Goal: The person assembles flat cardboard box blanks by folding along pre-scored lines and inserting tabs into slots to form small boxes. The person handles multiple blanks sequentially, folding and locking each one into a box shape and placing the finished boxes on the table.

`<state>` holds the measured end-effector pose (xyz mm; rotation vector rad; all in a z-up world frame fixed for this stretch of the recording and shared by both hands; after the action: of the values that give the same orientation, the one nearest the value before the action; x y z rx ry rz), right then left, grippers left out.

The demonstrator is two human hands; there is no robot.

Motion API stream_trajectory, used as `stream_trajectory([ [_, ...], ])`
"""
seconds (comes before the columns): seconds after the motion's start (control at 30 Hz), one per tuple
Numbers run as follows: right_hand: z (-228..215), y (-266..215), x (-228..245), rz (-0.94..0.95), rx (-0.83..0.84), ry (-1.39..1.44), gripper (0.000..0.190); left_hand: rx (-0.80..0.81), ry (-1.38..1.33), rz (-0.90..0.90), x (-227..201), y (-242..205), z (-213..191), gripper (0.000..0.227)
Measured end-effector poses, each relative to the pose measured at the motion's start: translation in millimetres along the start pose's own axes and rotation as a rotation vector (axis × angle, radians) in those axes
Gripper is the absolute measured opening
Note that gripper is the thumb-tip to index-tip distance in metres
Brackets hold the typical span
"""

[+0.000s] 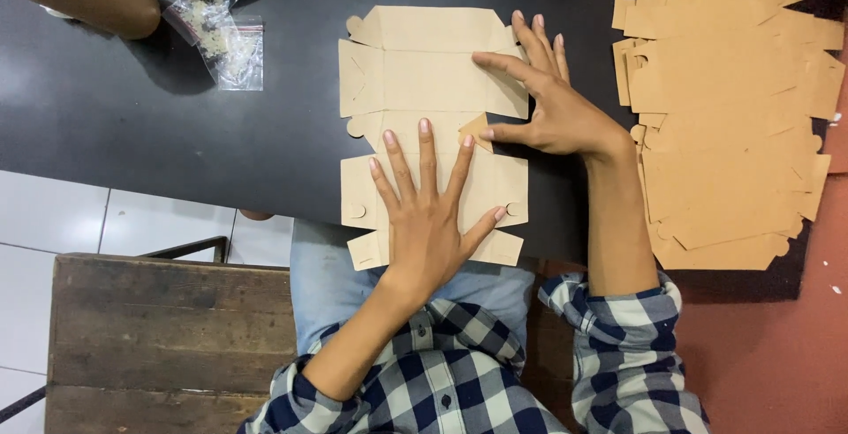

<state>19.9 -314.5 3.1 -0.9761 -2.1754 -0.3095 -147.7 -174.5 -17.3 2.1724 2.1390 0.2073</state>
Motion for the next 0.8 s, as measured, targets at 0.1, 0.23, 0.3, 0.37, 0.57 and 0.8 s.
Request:
stream_trajectory([
  [0.1, 6, 2, -1, 0.038, -0.083, 0.012, 0.062, 0.002, -0.019, -0.004, 0, 0, 1, 0.096],
  [0.23, 6, 2, 4, 0.043, -0.080, 0.008, 0.058, 0.007, 0.004, 0.002, 0, 0, 0, 0.096],
  [0.3, 6, 2, 2, 0.028, -0.087, -0.005, 0.060, 0.007, 0.020, 0.000, 0, 0, 0, 0.096],
  [0.37, 3, 1, 3, 0.020, -0.071, -0.010, 0.063, 0.008, 0.009, 0.002, 0, 0, 0, 0.096],
  [0.57, -1, 0, 7, -0.001, -0.013, -0.013, 0.080, 0.001, 0.008, 0.003, 0, 0, 1, 0.097],
  [0.8, -2, -1, 6, -0.013, 0.025, -0.024, 0.091, -0.004, 0.008, 0.003, 0, 0, 1, 0.097],
])
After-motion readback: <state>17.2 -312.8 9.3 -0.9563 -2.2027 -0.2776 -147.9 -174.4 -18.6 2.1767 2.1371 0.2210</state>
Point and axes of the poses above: each hand's wrist, its own y-axis towards the middle knuckle, its own z-axis out of the palm, x = y × z, the point moved 3 cm from there along y, towards the middle knuckle, and after that the axes turned 5 degrees about -x, right-handed, at the moved point
